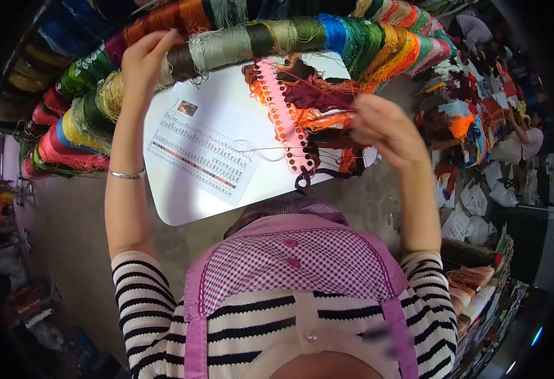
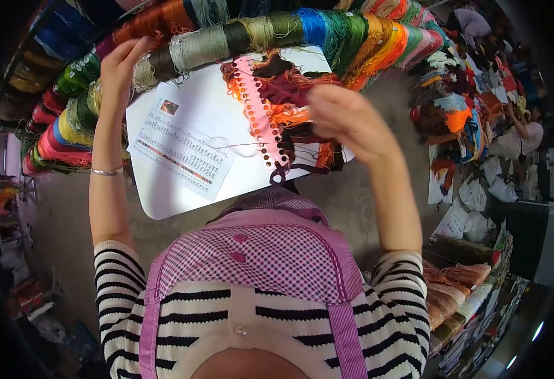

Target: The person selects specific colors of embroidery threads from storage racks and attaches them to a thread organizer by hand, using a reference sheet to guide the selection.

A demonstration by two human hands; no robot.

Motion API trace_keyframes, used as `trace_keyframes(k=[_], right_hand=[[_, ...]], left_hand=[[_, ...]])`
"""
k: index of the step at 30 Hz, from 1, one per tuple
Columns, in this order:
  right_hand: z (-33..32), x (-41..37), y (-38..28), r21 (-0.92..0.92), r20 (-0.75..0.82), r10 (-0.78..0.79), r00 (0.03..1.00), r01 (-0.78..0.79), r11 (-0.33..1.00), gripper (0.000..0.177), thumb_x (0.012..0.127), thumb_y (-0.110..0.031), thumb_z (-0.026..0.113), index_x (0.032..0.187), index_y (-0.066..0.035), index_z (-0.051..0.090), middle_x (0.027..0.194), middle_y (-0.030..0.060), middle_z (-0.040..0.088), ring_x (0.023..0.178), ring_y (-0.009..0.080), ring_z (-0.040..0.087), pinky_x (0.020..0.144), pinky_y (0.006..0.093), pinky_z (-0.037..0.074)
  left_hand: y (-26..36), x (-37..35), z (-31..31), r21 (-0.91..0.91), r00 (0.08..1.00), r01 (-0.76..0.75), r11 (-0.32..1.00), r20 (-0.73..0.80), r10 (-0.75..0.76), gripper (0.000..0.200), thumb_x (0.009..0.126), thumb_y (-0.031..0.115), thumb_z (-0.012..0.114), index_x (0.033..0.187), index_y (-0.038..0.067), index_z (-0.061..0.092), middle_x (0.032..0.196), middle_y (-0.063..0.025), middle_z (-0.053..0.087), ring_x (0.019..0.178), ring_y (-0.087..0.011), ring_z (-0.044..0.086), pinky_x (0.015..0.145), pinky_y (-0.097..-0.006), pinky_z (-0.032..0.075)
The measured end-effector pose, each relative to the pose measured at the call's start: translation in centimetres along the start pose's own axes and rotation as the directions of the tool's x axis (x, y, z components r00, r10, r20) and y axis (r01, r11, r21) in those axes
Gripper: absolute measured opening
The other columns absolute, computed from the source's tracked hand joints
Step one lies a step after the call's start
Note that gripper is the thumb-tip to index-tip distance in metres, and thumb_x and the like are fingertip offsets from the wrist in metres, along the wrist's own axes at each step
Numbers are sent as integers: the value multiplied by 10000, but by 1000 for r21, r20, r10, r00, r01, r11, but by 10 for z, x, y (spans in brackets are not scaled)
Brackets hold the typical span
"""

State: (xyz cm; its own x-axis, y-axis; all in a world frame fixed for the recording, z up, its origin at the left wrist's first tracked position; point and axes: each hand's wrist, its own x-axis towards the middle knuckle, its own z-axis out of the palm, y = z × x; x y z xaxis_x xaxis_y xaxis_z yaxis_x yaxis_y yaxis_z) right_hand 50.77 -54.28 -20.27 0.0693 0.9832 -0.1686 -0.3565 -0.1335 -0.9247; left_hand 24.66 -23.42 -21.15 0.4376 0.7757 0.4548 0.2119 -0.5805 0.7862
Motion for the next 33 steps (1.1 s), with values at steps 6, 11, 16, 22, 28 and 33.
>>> trace_keyframes(k=[6,11,16,22,28,33], right_hand=[[-86,-87,-44,-273,-348,-187,918,92,958,140,884,-195,640,905,-78,567,718,-33,488,608,54,408,545,214,318],[-238,-189,-144,-585,-659,-648,382,282,761,209,912,-135,559,1014,43,597,988,119,644,996,185,588,895,287,428],[-172,-155,-142,-798,-469,-854,226,305,519,257,937,-213,523,958,27,611,916,128,645,821,181,619,774,255,456],[-27,0,-2,-949,-245,-751,613,8,316,126,884,-71,571,963,-14,651,911,54,661,855,128,617,779,255,471],[6,67,85,-558,-213,-223,951,69,827,150,936,-56,486,1067,14,464,925,106,678,722,90,617,647,218,466],[2,88,110,-409,-309,-174,935,34,912,144,926,-101,531,1008,15,506,871,86,678,627,68,556,592,202,442]], left_hand=[[-88,-29,4,289,996,75,955,33,-88,225,862,217,638,1005,50,686,831,-65,667,713,-125,575,683,-253,458],[-53,-88,102,168,925,266,949,233,-301,266,893,307,596,932,64,698,678,-26,627,584,-105,545,565,-255,444],[-42,-114,161,143,736,536,832,404,-543,322,890,311,627,736,29,654,599,8,587,512,-49,490,465,-210,365],[-21,-124,162,-383,697,715,584,443,-563,143,859,145,668,858,9,622,754,-23,637,610,-55,562,561,-192,482],[4,-134,170,-523,682,729,442,497,-537,122,870,44,627,958,-37,604,773,-57,645,648,-90,612,602,-210,539],[-5,-143,169,-471,704,709,525,504,-500,202,883,48,611,1068,-30,590,803,-49,646,675,-86,613,637,-217,530]])
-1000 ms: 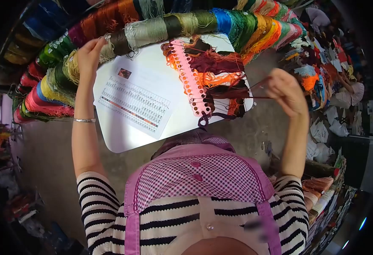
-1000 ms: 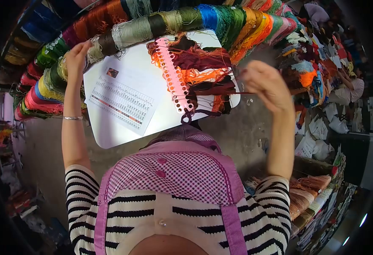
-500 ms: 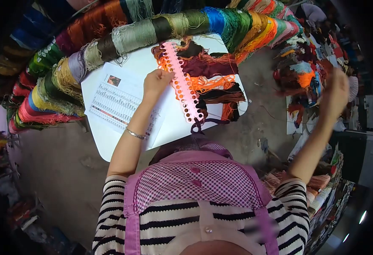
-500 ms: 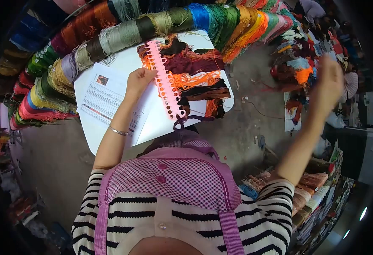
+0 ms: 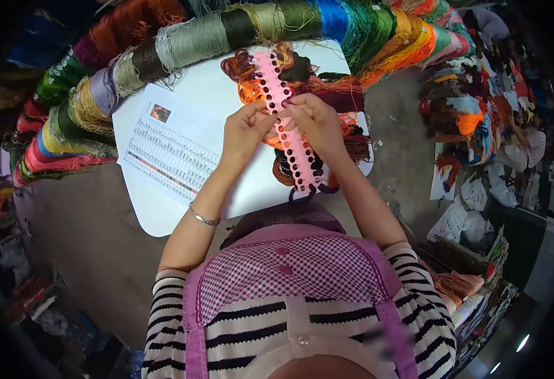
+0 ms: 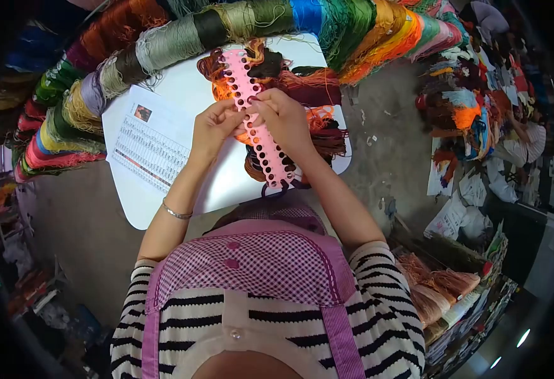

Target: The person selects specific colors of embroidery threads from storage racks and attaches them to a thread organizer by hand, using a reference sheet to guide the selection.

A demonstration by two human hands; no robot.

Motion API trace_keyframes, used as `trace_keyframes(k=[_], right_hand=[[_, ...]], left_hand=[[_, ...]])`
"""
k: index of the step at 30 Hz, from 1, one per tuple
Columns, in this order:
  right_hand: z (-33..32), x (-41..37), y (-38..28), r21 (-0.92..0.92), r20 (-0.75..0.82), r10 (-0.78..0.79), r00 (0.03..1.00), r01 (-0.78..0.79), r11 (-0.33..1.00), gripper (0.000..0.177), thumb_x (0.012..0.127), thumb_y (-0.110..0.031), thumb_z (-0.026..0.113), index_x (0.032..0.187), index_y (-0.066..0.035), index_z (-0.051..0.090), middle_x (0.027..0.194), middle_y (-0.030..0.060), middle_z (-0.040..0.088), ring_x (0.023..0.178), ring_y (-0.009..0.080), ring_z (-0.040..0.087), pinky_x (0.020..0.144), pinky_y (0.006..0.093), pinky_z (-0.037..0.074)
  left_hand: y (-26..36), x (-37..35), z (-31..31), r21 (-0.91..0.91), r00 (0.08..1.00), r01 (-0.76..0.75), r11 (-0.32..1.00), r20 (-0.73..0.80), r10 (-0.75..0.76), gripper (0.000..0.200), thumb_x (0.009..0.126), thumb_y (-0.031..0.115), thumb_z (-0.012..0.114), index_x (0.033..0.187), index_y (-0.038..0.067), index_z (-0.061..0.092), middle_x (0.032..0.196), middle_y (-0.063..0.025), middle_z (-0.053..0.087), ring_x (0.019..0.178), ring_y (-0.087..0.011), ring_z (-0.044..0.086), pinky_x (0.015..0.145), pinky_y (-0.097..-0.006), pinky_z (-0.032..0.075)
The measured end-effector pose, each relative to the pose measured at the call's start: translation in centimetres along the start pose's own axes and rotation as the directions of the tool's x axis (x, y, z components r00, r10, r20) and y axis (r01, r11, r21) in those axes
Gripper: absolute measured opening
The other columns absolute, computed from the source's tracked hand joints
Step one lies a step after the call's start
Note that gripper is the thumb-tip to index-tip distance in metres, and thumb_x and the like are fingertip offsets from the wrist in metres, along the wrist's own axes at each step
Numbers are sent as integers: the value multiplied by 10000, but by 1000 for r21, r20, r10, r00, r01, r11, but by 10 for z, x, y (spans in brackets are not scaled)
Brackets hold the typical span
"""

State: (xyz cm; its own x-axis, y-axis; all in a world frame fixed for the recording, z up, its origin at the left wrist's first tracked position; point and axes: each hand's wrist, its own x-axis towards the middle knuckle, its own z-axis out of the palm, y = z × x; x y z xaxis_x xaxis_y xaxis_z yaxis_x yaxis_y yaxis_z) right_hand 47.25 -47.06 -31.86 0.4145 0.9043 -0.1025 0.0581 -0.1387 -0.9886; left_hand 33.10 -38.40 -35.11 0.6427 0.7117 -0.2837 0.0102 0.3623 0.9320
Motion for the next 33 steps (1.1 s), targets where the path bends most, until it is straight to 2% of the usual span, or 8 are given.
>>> trace_keyframes(k=[6,8,11,21,25,28,31,33], right_hand=[[11,3,16,-98,-140,9,990,-23,995,92,863,-91,630,863,-1,644,813,31,651,608,65,540,557,205,435],[14,-1,14,-477,-124,-375,918,276,834,62,830,-63,656,862,-11,649,750,4,606,627,47,528,554,205,433],[15,-5,13,-483,-69,-456,887,370,793,114,801,-53,679,902,-11,645,736,0,572,660,33,525,558,200,433],[15,-12,22,-68,-67,-123,990,119,991,291,788,-5,697,1026,2,530,824,-31,556,708,1,487,614,151,425],[12,-12,24,-87,-40,-106,994,103,991,285,793,3,687,1029,-7,528,815,-36,550,717,-1,483,628,149,427],[11,-11,26,-85,-14,-122,992,120,989,272,802,-3,679,1037,-11,543,834,-24,553,730,10,498,635,159,433],[6,-11,10,-149,-14,-210,978,206,967,230,823,-45,670,1033,-11,583,898,10,559,788,51,530,678,192,447],[6,-14,-1,-224,-22,-278,960,267,937,203,838,-78,665,1021,-12,609,936,29,559,837,80,547,718,215,455]], left_hand=[[10,-9,3,41,998,-60,997,25,59,330,891,37,596,1197,-69,532,832,-67,645,672,-102,621,622,-226,550],[16,-9,3,34,998,-19,999,56,17,285,917,38,553,1185,-59,549,879,-87,651,729,-134,645,676,-252,557],[14,-5,-2,30,995,-53,998,92,50,256,930,38,529,1161,-64,567,898,-100,659,739,-146,656,677,-254,563],[20,1,-17,81,992,105,991,62,-110,149,890,17,561,1008,-52,620,883,-131,675,718,-155,664,685,-268,566],[35,-8,-41,-349,989,140,927,-1,-150,126,869,11,537,960,-51,598,841,-142,663,734,-213,664,720,-280,559],[48,-18,-37,-773,953,302,558,251,-167,252,863,34,459,1053,-75,586,839,-139,652,648,-189,624,659,-255,535],[61,-17,-24,-287,920,290,913,346,-184,335,882,36,455,1185,-73,548,883,-130,651,650,-165,636,609,-226,515],[59,-24,-8,-129,930,251,959,307,-202,401,894,46,468,1289,-18,503,911,-112,651,648,-136,645,559,-210,493]])
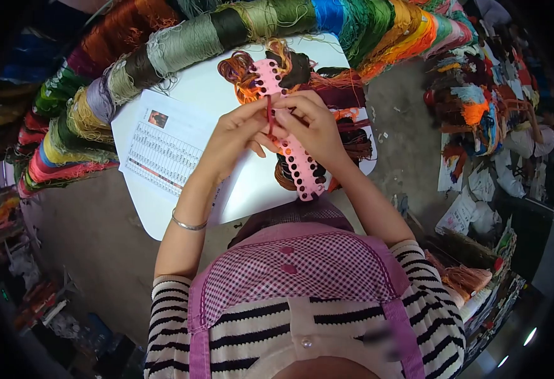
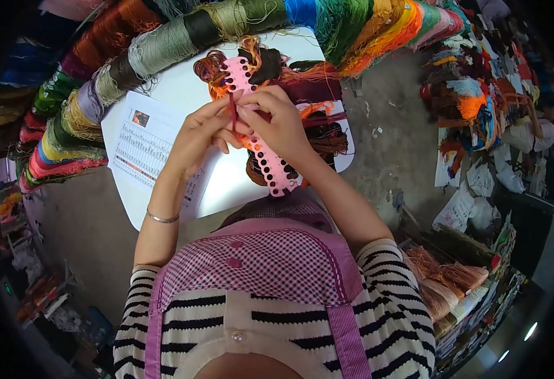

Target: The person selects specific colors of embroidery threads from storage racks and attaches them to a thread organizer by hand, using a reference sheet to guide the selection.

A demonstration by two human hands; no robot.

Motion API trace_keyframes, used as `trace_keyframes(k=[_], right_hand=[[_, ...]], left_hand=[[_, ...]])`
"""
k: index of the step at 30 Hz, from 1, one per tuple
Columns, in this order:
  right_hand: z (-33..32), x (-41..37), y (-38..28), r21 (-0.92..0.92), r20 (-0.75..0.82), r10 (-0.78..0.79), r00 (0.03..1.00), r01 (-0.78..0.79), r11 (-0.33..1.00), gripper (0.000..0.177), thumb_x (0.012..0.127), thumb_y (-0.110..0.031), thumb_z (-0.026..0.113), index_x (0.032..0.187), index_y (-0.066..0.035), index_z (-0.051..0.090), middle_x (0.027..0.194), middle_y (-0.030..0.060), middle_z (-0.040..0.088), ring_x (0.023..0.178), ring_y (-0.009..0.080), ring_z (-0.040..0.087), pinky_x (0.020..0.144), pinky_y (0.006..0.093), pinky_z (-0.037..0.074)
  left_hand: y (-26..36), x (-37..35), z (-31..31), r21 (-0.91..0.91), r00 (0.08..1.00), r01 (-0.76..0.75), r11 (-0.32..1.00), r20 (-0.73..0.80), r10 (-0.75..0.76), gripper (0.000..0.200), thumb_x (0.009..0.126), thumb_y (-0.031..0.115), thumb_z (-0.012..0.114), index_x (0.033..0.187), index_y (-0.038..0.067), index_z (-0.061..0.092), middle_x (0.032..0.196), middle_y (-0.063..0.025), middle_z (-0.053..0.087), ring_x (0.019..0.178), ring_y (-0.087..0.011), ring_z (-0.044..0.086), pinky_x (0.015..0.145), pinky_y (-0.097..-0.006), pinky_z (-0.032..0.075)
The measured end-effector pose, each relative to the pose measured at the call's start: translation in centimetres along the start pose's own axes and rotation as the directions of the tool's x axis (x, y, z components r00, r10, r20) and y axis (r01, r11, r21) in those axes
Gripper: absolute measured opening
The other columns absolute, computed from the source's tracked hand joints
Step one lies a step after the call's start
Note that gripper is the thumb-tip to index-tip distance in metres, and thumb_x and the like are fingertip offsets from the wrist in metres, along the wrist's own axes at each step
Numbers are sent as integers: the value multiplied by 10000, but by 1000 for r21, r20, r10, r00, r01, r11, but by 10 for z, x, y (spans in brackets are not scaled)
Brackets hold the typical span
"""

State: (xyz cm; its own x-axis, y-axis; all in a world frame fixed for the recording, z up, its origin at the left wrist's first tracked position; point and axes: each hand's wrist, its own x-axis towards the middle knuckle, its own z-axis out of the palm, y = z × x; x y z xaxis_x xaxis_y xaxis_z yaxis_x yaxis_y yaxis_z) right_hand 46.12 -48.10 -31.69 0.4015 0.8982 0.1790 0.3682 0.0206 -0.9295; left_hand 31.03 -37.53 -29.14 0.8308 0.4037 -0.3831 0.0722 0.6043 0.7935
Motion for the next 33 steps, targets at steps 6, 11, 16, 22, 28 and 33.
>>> trace_keyframes(k=[6,11,16,22,28,33], right_hand=[[-4,2,-7,175,83,108,991,-121,977,129,866,-116,639,903,2,673,994,47,552,979,139,523,847,257,419],[-1,-4,-9,295,65,112,992,-126,947,107,857,-88,646,901,5,674,980,32,553,957,119,528,837,249,421],[-2,-6,-6,317,69,152,986,-166,934,91,851,-61,642,903,4,676,976,29,552,935,111,534,829,245,425],[-1,-7,-8,303,68,158,985,-171,937,86,841,-45,645,906,2,674,975,29,550,924,106,537,816,238,431],[0,-8,-9,290,66,138,988,-152,945,85,843,-50,649,907,-1,676,979,31,547,923,106,538,809,236,436],[-1,-7,-8,306,64,133,989,-146,941,95,843,-56,654,921,-7,680,975,32,544,922,103,531,797,231,432]], left_hand=[[-7,0,11,307,962,-183,934,-139,234,270,906,113,540,1143,26,637,897,5,631,661,-39,535,535,-172,356],[-13,5,4,118,966,-114,986,-219,138,234,896,144,554,1044,16,682,849,14,640,700,-26,486,576,-175,350],[-11,3,5,43,960,-163,986,-221,169,231,891,141,550,1008,-1,690,874,-3,670,733,-33,511,615,-179,363],[-8,0,3,38,953,-191,981,-230,194,220,888,119,566,1016,-15,685,969,-47,688,771,-54,547,676,-188,409],[-15,1,0,90,938,-267,960,-205,280,156,845,29,639,980,-31,690,965,-93,689,832,-96,604,788,-229,470],[-15,2,-4,-23,953,-218,976,-221,207,155,846,22,631,975,-46,682,941,-99,691,867,-115,620,813,-244,477]])
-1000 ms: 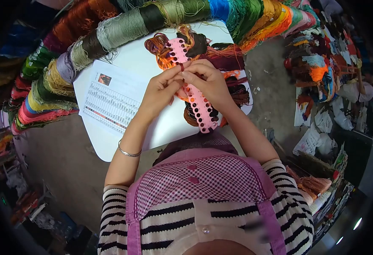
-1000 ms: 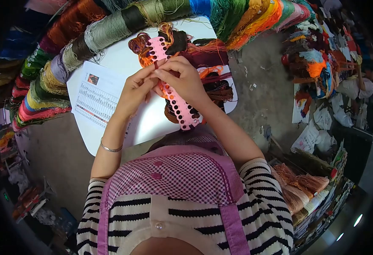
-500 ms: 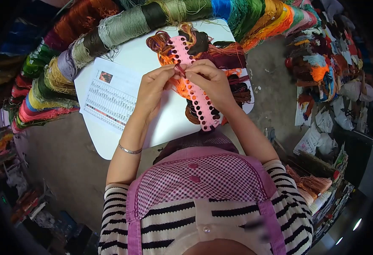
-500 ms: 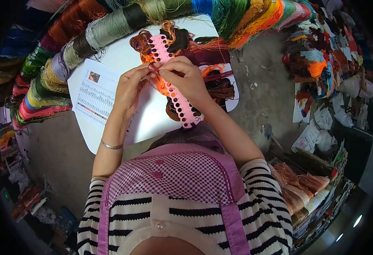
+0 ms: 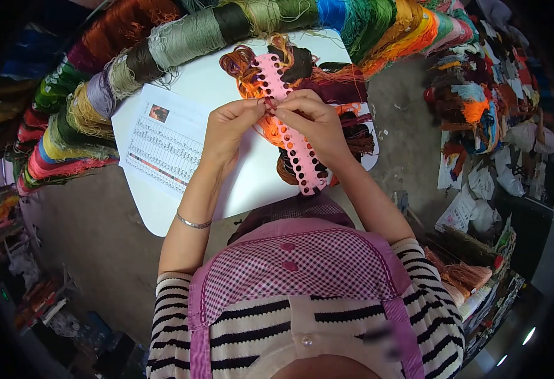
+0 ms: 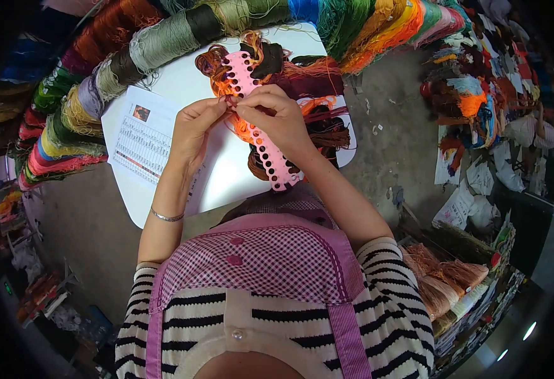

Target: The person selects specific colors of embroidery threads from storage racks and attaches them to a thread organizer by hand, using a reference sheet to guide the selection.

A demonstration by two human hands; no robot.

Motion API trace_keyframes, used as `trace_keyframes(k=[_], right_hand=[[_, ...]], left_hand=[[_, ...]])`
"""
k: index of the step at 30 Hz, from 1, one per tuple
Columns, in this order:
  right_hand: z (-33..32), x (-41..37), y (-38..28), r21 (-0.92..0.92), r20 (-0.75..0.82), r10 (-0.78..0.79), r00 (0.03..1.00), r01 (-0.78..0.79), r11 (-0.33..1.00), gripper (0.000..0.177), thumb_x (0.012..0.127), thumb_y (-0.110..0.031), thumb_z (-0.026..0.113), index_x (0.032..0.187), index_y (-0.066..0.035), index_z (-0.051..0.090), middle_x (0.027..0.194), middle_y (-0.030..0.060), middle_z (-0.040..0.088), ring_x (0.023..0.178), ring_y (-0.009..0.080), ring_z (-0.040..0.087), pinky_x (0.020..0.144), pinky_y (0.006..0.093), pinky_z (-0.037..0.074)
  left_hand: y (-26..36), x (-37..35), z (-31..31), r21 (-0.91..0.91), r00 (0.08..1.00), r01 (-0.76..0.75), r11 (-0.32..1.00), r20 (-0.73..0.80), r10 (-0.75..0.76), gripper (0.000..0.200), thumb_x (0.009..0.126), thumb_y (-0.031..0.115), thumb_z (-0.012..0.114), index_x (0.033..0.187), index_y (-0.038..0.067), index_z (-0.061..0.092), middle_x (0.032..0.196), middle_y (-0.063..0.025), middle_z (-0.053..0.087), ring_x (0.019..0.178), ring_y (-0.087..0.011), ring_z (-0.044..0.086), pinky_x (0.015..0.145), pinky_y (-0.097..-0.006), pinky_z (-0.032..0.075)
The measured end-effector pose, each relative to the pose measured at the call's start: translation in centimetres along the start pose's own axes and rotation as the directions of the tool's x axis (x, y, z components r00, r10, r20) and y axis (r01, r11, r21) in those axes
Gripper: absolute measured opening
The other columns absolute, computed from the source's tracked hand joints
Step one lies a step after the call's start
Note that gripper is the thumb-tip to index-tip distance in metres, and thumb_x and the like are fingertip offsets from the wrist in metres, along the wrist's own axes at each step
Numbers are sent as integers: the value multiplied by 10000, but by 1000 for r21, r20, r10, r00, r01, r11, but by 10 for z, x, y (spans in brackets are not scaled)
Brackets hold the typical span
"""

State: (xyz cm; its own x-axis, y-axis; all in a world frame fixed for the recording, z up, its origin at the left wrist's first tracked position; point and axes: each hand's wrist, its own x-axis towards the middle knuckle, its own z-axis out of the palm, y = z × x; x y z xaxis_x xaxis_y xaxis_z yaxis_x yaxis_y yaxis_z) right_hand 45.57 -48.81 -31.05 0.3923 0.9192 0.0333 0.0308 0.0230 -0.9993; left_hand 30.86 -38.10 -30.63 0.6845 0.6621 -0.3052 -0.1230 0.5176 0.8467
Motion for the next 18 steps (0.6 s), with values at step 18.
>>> trace_keyframes(k=[18], right_hand=[[0,3,1,-54,6,-39,999,39,998,104,846,-53,650,935,-5,677,998,39,539,938,102,521,813,226,429]], left_hand=[[1,0,-5,-225,994,79,971,95,-59,266,871,90,494,1040,-56,639,1022,-95,654,909,-131,567,834,-260,420]])
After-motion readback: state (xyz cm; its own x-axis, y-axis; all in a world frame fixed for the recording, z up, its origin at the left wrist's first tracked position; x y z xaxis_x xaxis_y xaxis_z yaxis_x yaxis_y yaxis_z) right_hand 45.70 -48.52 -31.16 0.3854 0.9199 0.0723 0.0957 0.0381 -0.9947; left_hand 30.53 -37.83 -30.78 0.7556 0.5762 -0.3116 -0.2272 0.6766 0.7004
